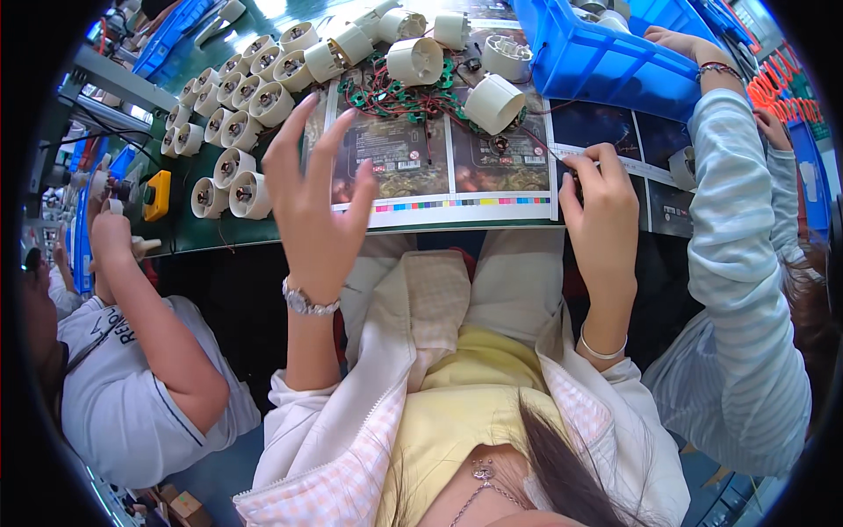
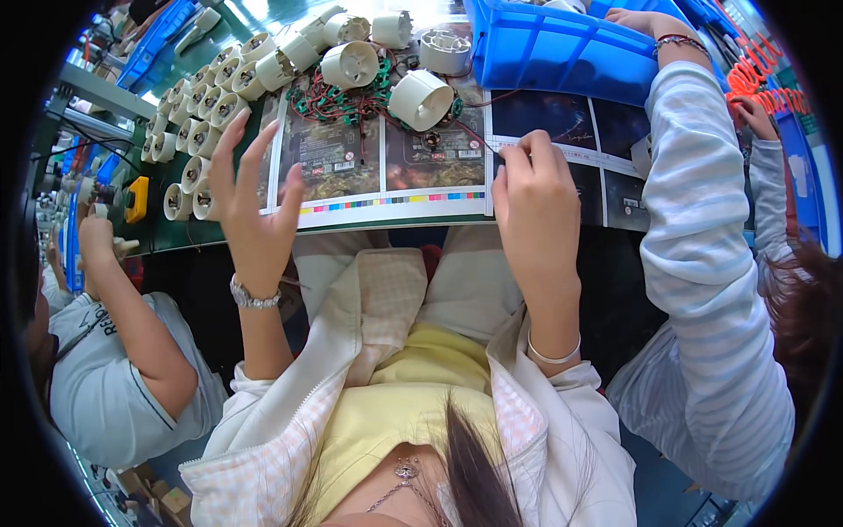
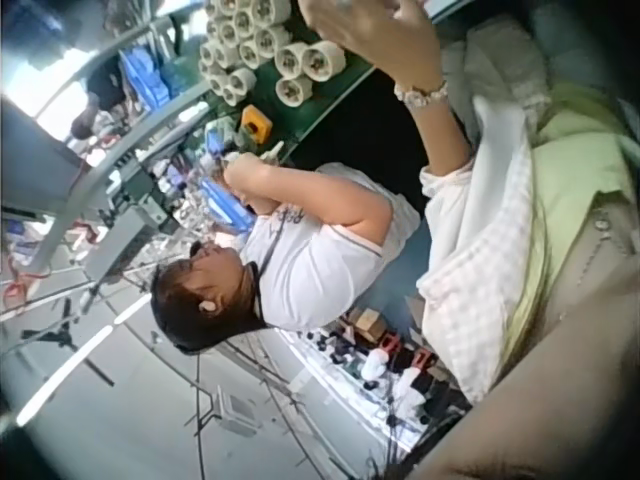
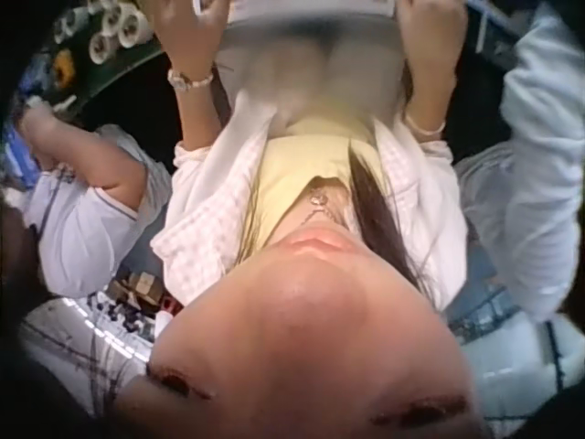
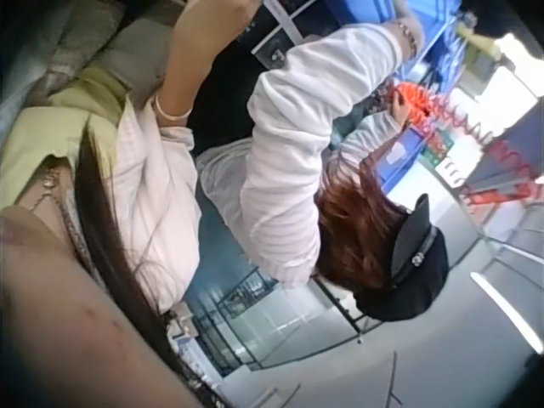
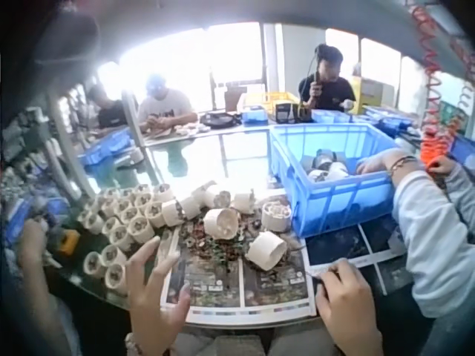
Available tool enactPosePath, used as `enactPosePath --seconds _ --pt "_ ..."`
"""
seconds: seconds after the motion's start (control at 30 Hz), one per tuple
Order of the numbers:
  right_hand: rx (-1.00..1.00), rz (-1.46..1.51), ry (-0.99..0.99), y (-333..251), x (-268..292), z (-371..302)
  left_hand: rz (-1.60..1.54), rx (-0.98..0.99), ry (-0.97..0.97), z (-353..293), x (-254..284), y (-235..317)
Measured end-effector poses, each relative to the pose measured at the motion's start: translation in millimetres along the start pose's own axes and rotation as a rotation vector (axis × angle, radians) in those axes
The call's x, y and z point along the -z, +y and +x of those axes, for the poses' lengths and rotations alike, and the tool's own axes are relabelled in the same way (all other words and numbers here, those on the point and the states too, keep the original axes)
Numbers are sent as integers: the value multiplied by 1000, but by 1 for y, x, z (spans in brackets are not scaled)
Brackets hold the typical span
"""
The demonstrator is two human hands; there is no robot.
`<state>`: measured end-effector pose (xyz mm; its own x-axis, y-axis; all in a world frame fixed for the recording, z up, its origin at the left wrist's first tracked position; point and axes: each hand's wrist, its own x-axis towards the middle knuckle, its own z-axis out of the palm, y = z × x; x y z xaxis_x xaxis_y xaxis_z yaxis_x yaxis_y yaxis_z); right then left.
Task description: Assembling small electronic circuit boards into plastic housings and securing them with tape.
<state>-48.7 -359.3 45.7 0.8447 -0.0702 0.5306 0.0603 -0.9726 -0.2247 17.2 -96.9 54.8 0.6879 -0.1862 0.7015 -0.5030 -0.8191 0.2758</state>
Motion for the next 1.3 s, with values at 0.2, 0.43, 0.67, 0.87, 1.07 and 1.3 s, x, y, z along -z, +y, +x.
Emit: enactPosePath --seconds 0.2,0.43,0.67,0.87,1.07,1.3 --pt "-65 84 -34 21 15 -8 -92 -192 -34 48 -47 14" --pt "-369 527 -2 16 28 -20 -36 -177 -232 66 -74 -2" --pt "-494 1180 -27 8 28 -15 -70 -266 46 63 -54 8" --pt "-362 1116 -1 -12 17 -26 -453 -154 51 4 -21 42" --pt "-16 860 173 -41 21 -37 -609 -47 -228 -33 -4 51" --pt "130 805 281 -47 31 -33 -596 56 -263 -41 2 56"
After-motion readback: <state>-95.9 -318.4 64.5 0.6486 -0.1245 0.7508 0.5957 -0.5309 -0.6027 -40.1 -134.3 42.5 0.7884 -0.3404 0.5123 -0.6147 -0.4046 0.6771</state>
